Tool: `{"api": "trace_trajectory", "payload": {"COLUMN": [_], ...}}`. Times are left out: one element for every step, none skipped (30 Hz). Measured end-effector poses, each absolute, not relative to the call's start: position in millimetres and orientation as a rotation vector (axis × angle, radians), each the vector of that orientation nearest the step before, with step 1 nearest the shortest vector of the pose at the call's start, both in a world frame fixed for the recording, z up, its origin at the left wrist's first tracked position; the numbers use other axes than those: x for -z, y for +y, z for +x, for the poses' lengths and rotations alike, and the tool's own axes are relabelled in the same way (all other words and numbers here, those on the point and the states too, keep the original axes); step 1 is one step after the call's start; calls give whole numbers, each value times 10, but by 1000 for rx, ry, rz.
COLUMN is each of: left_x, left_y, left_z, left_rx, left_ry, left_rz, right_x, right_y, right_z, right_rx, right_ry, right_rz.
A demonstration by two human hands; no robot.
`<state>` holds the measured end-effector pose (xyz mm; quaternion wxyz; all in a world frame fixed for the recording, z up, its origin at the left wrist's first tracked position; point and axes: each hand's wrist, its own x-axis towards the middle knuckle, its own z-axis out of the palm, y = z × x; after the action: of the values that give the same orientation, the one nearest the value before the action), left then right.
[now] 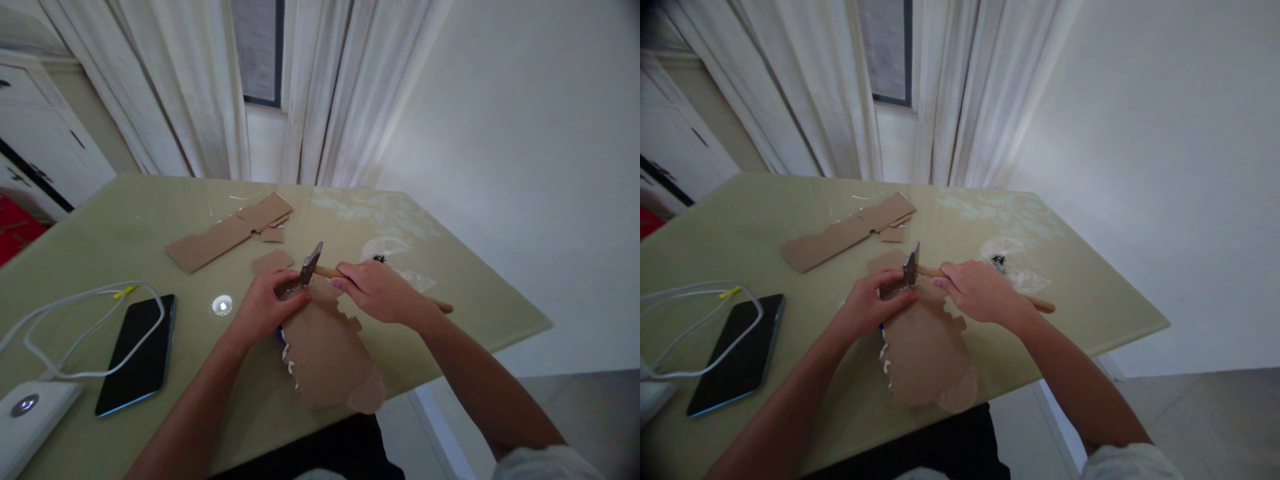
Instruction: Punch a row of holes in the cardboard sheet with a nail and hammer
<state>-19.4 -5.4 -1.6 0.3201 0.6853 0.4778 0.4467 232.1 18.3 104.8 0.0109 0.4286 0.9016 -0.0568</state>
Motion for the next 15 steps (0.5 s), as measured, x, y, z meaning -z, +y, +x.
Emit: {"api": "trace_trajectory", "payload": {"left_x": [18, 20, 22, 25, 27, 30, 32, 33, 33, 31, 27, 22, 17, 11, 5], "left_y": [-54, -54, -53, -52, -51, -49, -48, -47, -47, -47, -49, -50, -52, -53, -55], "left_z": [-195, -197, -198, -198, -199, -199, -198, -197, -195, -193, -191, -189, -187, -186, -185], "left_rx": [-1174, -1171, -1168, -1166, -1166, -1166, -1168, -1170, -1170, -1170, -1171, -1168, -1165, -1163, -1162], "left_ry": [1253, 1250, 1248, 1248, 1249, 1247, 1245, 1242, 1239, 1235, 1235, 1238, 1242, 1245, 1247], "left_rz": [1803, 1804, 1806, 1804, 1800, 1797, 1794, 1791, 1789, 1789, 1788, 1790, 1792, 1794, 1796], "right_x": [-1040, -1034, -1029, -1027, -1027, -1030, -1033, -1038, -1041, -1042, -1042, -1038, -1032, -1024, -1016], "right_y": [187, 189, 191, 191, 190, 188, 185, 183, 180, 178, 177, 177, 177, 178, 178], "right_z": [2325, 2328, 2330, 2330, 2330, 2328, 2326, 2323, 2320, 2317, 2315, 2312, 2310, 2307, 2305], "right_rx": [186, 194, 200, 204, 209, 215, 219, 221, 221, 215, 205, 192, 182, 171, 164], "right_ry": [2820, 2822, 2821, 2820, 2818, 2816, 2812, 2808, 2801, 2795, 2790, 2786, 2782, 2779, 2777], "right_rz": [1335, 1335, 1337, 1340, 1341, 1341, 1344, 1349, 1352, 1353, 1350, 1341, 1329, 1316, 1305]}}
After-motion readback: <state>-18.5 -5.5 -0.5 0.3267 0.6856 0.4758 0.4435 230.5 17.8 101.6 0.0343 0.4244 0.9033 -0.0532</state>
